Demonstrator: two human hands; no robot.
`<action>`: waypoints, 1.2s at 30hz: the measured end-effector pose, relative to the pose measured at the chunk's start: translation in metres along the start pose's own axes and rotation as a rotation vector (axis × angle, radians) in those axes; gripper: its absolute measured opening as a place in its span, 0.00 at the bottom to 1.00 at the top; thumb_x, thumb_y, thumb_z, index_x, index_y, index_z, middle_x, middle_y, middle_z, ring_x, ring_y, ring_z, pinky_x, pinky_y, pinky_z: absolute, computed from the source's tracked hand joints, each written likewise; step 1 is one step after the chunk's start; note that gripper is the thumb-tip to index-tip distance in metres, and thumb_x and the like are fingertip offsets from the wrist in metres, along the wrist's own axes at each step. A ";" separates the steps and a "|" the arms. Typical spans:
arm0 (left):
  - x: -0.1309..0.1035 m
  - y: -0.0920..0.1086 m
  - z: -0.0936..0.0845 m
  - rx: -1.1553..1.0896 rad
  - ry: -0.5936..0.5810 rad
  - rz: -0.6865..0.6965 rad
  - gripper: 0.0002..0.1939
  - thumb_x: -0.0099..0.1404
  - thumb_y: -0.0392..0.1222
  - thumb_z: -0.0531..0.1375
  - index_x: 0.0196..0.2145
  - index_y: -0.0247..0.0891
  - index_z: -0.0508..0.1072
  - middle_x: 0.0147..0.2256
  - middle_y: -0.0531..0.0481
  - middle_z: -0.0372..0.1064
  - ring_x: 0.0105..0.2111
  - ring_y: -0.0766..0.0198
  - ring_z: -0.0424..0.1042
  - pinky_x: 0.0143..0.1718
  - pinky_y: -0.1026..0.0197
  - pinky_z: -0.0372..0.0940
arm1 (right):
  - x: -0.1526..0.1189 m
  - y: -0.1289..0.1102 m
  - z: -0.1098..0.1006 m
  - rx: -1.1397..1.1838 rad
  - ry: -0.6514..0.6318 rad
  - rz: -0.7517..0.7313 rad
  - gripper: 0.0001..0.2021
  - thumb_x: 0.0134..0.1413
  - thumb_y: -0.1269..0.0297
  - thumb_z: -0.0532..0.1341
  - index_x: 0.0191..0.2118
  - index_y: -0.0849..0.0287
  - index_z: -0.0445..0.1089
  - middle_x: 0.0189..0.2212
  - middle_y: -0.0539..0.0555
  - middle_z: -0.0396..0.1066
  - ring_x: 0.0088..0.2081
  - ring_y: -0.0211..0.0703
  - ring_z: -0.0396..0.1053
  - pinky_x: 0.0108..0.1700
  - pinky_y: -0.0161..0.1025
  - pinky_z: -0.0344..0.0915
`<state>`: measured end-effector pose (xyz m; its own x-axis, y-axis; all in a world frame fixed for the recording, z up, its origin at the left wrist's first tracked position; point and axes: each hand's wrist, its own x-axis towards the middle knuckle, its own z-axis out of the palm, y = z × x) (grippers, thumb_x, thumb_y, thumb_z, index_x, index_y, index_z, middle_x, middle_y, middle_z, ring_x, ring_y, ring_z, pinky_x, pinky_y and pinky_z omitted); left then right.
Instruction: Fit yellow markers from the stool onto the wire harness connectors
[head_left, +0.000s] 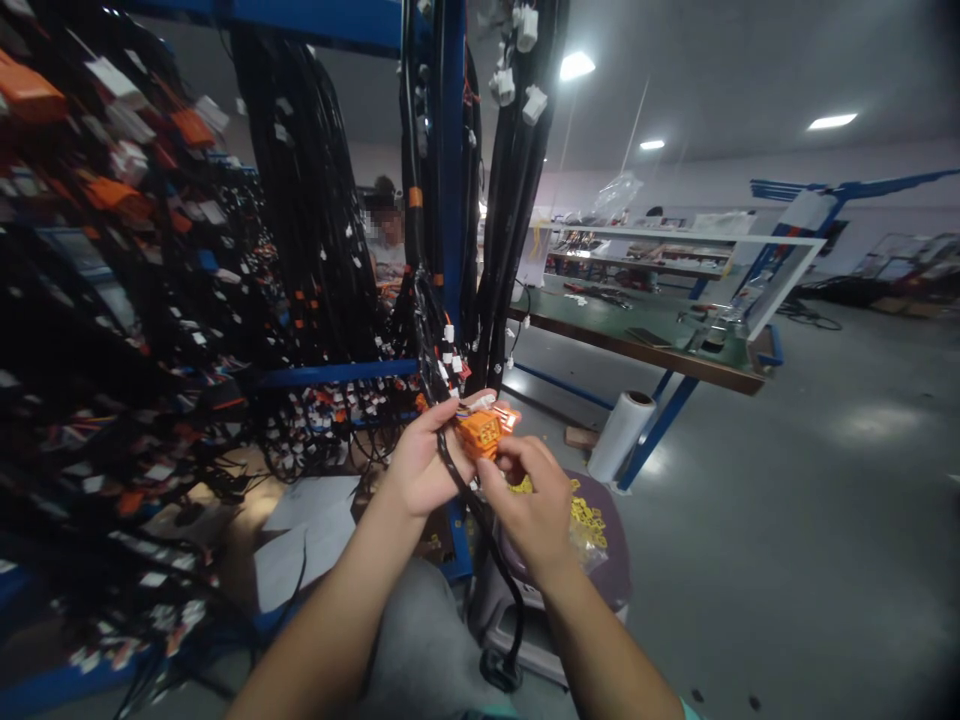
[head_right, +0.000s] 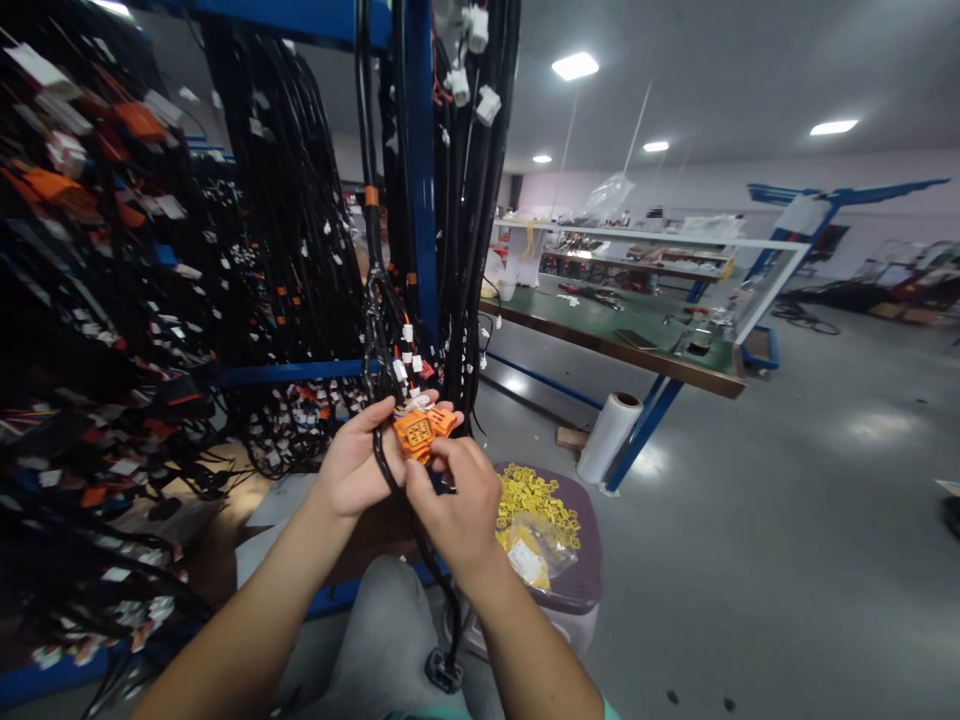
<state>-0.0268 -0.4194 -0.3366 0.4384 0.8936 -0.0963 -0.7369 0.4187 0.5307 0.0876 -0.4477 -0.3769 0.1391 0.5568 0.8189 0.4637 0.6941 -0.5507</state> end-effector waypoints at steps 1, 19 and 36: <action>0.001 0.000 -0.004 0.003 -0.026 0.014 0.15 0.63 0.37 0.49 0.41 0.29 0.71 0.37 0.39 0.74 0.43 0.52 0.73 0.48 0.47 0.63 | 0.001 0.001 0.000 0.049 0.002 0.083 0.03 0.47 0.68 0.59 0.28 0.61 0.69 0.20 0.48 0.63 0.22 0.33 0.61 0.25 0.31 0.59; 0.005 -0.001 -0.039 0.303 -0.192 0.091 0.25 0.42 0.22 0.56 0.40 0.33 0.72 0.40 0.43 0.74 0.39 0.56 0.73 0.41 0.51 0.68 | 0.002 0.017 0.009 0.745 0.020 0.753 0.11 0.39 0.58 0.63 0.24 0.61 0.67 0.18 0.45 0.64 0.18 0.31 0.59 0.19 0.31 0.60; 0.004 0.002 -0.039 0.275 -0.182 0.102 0.15 0.51 0.29 0.58 0.39 0.30 0.70 0.36 0.40 0.74 0.37 0.54 0.74 0.41 0.51 0.68 | 0.014 0.007 0.006 0.908 -0.080 0.965 0.13 0.32 0.56 0.64 0.21 0.61 0.65 0.15 0.45 0.58 0.16 0.29 0.53 0.14 0.29 0.58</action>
<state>-0.0465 -0.4088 -0.3693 0.4727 0.8746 0.1073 -0.6262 0.2478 0.7392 0.0870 -0.4326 -0.3706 0.0142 0.9988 0.0461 -0.5417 0.0464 -0.8393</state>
